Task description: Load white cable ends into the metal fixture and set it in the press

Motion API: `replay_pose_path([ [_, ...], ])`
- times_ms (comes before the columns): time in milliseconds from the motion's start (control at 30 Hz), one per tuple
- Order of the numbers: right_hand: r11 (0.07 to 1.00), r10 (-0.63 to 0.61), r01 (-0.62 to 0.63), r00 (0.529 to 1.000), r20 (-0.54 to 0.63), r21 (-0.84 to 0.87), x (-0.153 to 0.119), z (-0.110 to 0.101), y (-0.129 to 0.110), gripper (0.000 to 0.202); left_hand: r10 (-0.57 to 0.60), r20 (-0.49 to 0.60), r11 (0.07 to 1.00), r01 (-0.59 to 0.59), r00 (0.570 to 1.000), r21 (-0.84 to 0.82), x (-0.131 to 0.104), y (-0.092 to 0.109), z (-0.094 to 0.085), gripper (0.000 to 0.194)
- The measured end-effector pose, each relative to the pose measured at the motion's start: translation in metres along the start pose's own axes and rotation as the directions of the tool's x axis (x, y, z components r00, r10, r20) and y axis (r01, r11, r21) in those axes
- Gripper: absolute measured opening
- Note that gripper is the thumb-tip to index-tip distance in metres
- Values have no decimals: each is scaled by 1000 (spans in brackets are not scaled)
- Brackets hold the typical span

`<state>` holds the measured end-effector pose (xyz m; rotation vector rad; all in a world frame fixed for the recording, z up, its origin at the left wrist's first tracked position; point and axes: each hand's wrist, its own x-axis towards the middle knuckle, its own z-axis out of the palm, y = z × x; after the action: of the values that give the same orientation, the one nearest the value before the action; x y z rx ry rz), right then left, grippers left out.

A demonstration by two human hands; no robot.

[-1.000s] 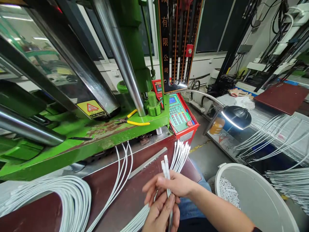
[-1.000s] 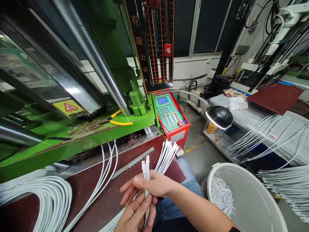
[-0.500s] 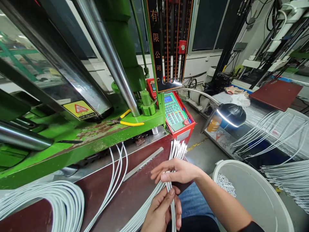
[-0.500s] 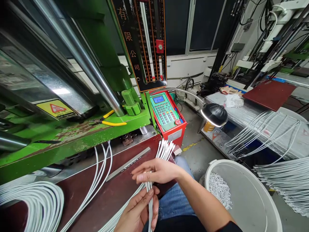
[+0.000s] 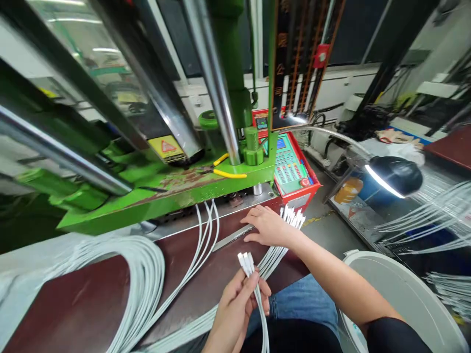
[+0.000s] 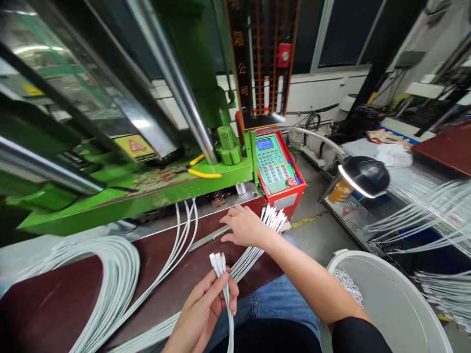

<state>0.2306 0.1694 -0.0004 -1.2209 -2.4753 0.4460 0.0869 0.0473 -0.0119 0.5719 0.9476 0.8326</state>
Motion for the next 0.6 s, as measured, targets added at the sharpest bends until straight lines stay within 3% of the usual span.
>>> replay_pose_path([
  [133,978,-72,83,996,60,-192,10,19,-2,20,63,21,997,-63,998,32,0,8,-6,20],
  [233,956,-75,91,995,65,-279,6,13,-8,16,115,-36,986,-109,993,126,2,9,-12,20],
  [300,967,11,1,999,48,-253,1,2,-11,17,154,-59,971,-140,986,193,4,10,-16,21],
  [367,989,105,-103,994,13,-111,-2,-7,-12,20,185,-53,958,-168,981,233,6,11,-19,21],
  [433,972,162,-162,987,12,170,-2,-10,-11,30,197,-38,951,-181,980,250,10,13,-21,22],
  [467,921,185,-187,982,39,341,-1,-8,-11,37,194,-37,949,-178,980,259,12,14,-21,23],
  [533,727,234,-265,963,135,634,2,-3,-10,45,177,-49,946,-156,983,285,17,15,-21,25],
  [600,517,270,-337,937,224,787,7,5,-9,43,166,-72,938,-135,983,319,22,15,-21,26],
])
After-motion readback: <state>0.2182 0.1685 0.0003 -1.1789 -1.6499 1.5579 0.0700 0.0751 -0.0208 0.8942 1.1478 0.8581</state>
